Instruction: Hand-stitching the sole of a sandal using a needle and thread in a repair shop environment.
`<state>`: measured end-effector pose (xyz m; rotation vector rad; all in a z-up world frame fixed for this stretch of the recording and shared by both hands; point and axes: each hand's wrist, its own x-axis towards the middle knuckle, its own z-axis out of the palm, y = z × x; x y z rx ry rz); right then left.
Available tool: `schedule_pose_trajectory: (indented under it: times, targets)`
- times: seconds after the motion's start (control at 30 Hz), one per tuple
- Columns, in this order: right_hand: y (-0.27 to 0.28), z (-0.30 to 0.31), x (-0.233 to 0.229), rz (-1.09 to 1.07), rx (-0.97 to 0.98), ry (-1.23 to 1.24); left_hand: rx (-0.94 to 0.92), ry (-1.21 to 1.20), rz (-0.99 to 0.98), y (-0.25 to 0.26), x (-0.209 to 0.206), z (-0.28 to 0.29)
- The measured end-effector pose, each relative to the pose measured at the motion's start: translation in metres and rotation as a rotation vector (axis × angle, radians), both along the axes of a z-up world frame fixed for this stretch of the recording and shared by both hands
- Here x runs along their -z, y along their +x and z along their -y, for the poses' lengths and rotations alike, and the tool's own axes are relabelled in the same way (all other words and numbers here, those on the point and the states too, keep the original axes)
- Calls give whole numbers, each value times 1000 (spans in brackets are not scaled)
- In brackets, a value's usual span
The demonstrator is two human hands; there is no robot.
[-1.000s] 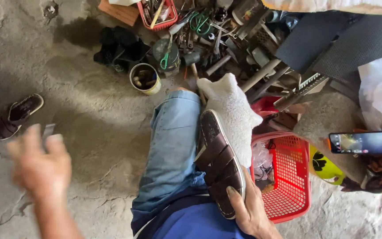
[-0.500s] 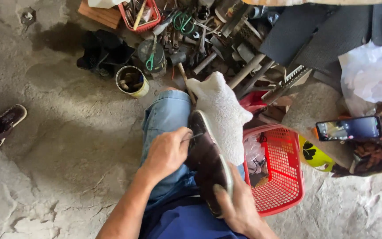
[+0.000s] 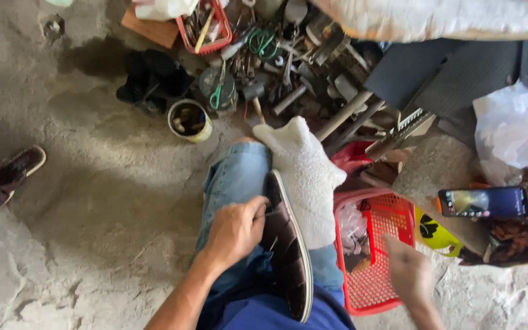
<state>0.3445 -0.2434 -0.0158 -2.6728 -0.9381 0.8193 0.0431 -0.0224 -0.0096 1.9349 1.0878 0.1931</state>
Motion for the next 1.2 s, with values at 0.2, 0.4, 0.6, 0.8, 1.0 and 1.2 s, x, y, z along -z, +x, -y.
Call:
schedule_pose_trajectory:
  times: [0.2,0.4,0.6,0.8,1.0,1.2]
  targets:
    - [16,33,40,-223,234,359,29,86,-11,6,12,3]
    - [-74,-35,-55,-649,-102,214,-6,13,21,-4,-28,-14]
    - [-105,-49,-80,-680,227,-358,-53,185,183,-27,-61,-13]
    - [-42,-16,19,-1547,579,640,31,98,119,-24,-74,2]
    - [-33,1,49,-1384,768,717,163,147,88,-7,-61,13]
    - [-33,-1,51,-1322,953,744,234,248,-7,10,-57,19]
